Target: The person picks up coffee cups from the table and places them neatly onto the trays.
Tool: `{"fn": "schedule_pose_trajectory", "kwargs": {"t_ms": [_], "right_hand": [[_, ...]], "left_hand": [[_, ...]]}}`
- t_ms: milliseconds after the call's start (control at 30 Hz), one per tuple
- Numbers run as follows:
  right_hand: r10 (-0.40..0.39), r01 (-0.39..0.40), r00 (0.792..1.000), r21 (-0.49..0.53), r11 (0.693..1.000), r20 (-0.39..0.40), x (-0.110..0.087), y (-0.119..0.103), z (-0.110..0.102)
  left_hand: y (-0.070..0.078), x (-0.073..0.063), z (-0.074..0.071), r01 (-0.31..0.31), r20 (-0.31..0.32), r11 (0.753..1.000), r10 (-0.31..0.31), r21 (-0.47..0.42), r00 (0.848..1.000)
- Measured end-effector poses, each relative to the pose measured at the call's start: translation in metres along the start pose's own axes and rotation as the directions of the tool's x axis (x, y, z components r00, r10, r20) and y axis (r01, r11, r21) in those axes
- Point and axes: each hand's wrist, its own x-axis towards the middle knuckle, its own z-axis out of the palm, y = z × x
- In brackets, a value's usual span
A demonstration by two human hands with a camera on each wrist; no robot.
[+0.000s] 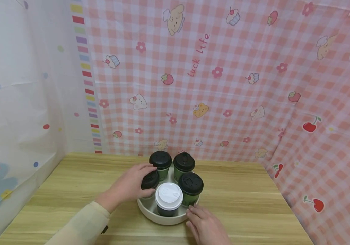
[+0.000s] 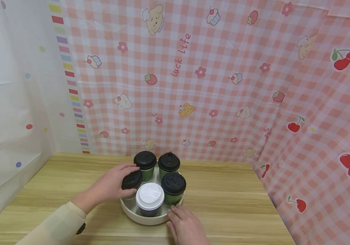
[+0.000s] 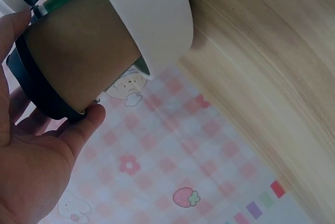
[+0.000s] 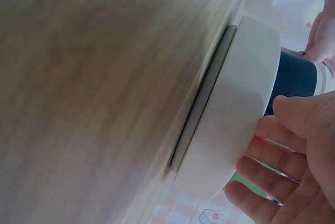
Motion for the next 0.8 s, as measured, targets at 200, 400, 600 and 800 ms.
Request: {"fn": "schedule_pose_trajectory", "kwargs": {"t_ms": [200,400,600,800], "right_hand": [[0.009,-0.009,1.0,0.005,1.0,0.007,0.0,0.0,0.0],[0.012,-0.012,1.0,0.009,1.0,0.006,0.0,0.0,0.0],[0.013,-0.013,1.0,0.013,1.0,0.009,-0.001,0.0,0.0],[-0.004,0.004,1.0,0.002,1.0,-0.026,-0.002,0.001,0.003]], "left_hand": [[-0.001,0.0,0.004,-0.011,0.001,1.0,0.011,0.002,1.0],[-0.001,-0.001,0.006,-0.02,-0.003,1.0,0.02,0.013,1.0],[0.001,-0.001,0.008,-0.008,0.011,1.0,0.008,0.001,1.0],[0.001,-0.002,0.011,0.004,0.014,1.0,-0.004,-0.02,1.0]]}}
